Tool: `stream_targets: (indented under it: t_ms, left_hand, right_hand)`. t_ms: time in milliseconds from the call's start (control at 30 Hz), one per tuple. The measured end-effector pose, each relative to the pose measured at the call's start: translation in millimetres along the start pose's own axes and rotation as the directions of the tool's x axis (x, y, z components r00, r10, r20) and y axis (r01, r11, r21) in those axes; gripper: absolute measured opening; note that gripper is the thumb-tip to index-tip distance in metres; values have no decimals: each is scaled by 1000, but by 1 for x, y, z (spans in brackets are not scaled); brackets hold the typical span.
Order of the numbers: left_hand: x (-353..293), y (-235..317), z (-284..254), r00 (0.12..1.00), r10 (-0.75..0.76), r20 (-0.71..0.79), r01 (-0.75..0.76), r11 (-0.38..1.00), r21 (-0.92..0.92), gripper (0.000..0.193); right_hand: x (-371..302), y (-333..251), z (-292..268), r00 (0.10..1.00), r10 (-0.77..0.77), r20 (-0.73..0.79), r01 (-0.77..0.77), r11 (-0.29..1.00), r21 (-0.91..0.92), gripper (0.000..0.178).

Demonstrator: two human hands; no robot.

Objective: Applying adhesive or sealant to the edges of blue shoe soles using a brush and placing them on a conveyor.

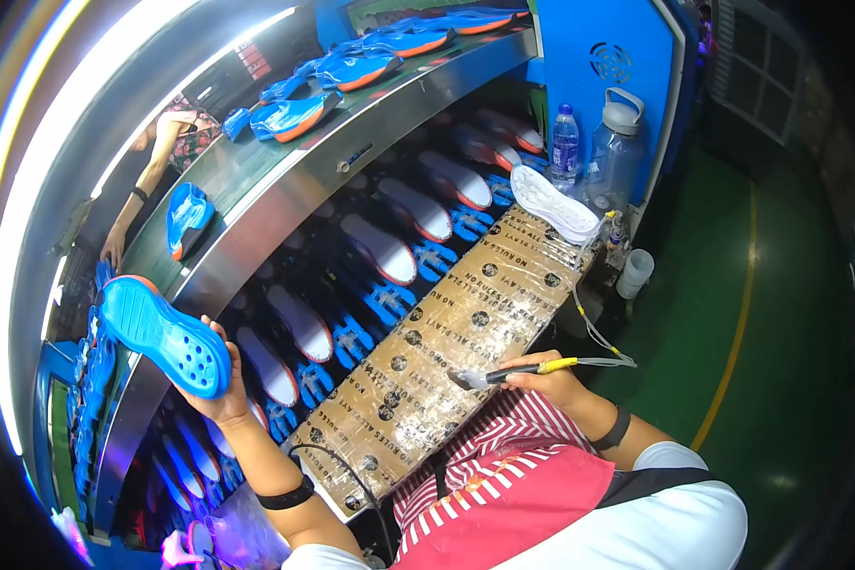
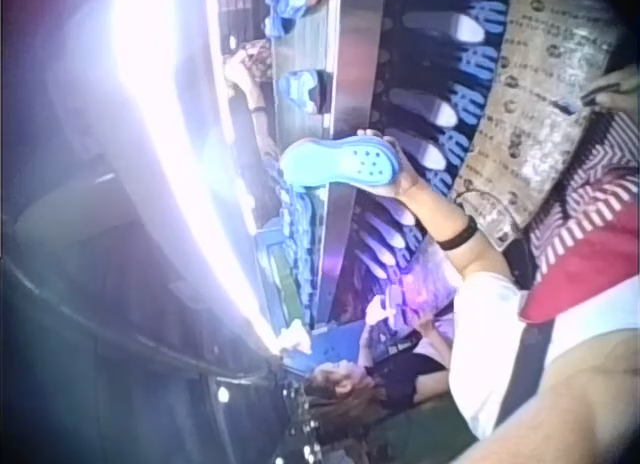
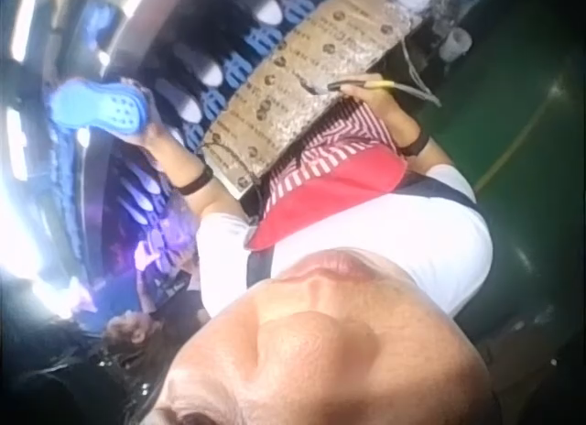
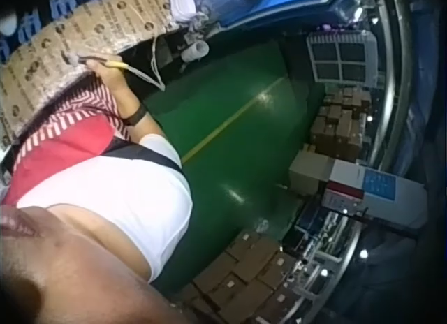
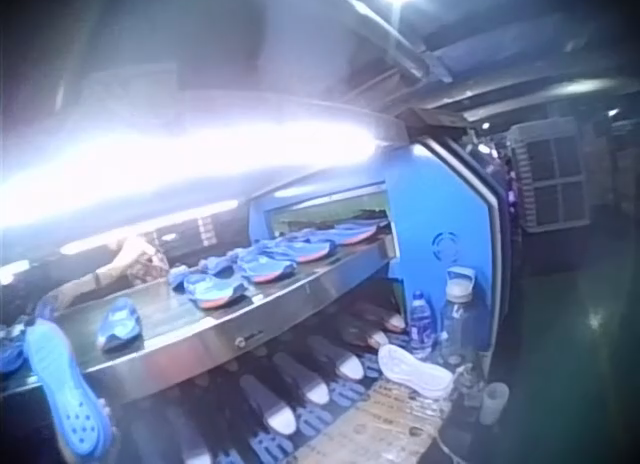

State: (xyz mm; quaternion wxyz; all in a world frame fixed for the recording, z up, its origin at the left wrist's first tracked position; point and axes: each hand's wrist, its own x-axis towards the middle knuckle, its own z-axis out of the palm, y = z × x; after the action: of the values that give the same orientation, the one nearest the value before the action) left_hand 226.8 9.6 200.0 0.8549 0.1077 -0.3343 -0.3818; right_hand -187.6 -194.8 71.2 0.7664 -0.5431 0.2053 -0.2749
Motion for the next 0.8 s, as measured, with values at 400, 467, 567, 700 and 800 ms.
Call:
stream_targets:
  t_ms: [400,467,567,700,800]
  left_hand:
    - [-116,-137,18,944,-181,-275,173,983,-54,86]
    - [-140,-158,16,897,-277,-345,263,961,-87,85]
    - [-148,-183,45,852,-376,-364,357,926,-122,84]
    - [-166,-208,48,792,-422,-441,370,907,-204,85]
    - [-175,-212,47,790,-538,-292,502,843,-195,84]
  right_hand:
    - [13,-31,17,998,36,-47,-35,999,26,23]
    - [16,-46,29,999,13,30,-15,998,53,24]
    - [23,-65,57,990,-32,136,30,999,18,25]
    - [37,-82,94,937,-223,268,290,925,-244,21]
    - [51,-87,118,746,-557,365,657,524,-542,21]
